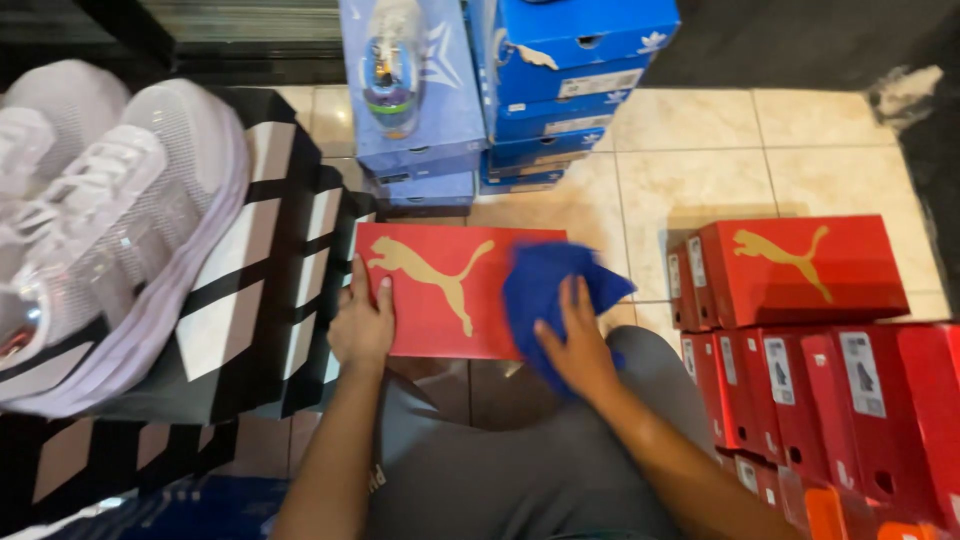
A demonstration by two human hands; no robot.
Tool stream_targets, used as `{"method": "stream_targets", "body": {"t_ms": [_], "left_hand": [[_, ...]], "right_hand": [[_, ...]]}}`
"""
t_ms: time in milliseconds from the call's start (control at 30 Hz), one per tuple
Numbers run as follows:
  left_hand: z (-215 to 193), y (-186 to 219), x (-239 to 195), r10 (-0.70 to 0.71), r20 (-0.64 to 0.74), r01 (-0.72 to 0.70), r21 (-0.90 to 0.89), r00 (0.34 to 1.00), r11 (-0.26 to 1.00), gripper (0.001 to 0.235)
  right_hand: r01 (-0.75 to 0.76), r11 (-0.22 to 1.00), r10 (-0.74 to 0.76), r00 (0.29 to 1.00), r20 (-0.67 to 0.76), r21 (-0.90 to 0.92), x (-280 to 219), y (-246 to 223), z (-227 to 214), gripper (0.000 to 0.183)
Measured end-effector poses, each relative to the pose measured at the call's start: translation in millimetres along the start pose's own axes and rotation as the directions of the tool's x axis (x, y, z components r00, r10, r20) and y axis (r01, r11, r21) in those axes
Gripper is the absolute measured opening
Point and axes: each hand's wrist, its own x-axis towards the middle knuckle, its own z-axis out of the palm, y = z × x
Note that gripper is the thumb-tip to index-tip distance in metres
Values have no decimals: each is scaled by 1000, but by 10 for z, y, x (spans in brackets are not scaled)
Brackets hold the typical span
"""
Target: Cleaning shoe boxes with a cloth and organizing them into stacks
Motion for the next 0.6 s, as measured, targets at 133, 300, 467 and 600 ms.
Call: {"method": "stream_targets", "body": {"t_ms": [133, 300, 467, 600], "left_hand": [[69, -42, 55, 20, -23, -19, 33, 1000, 999, 69], [119, -53, 50, 12, -61, -10, 33, 998, 999, 69], [206, -76, 102, 7, -99, -6, 12, 995, 1000, 65], [212, -127, 167, 32, -91, -29, 32, 995, 999, 65]], "right_hand": [[-459, 460, 462, 855, 236, 760, 606, 220, 45, 81], [-407, 191, 512, 817, 263, 893, 1072, 344, 26, 70], [-579, 108, 545, 714, 439, 808, 18, 464, 519, 82], [-650, 80, 611, 631, 478, 756, -189, -146, 13, 72]]}}
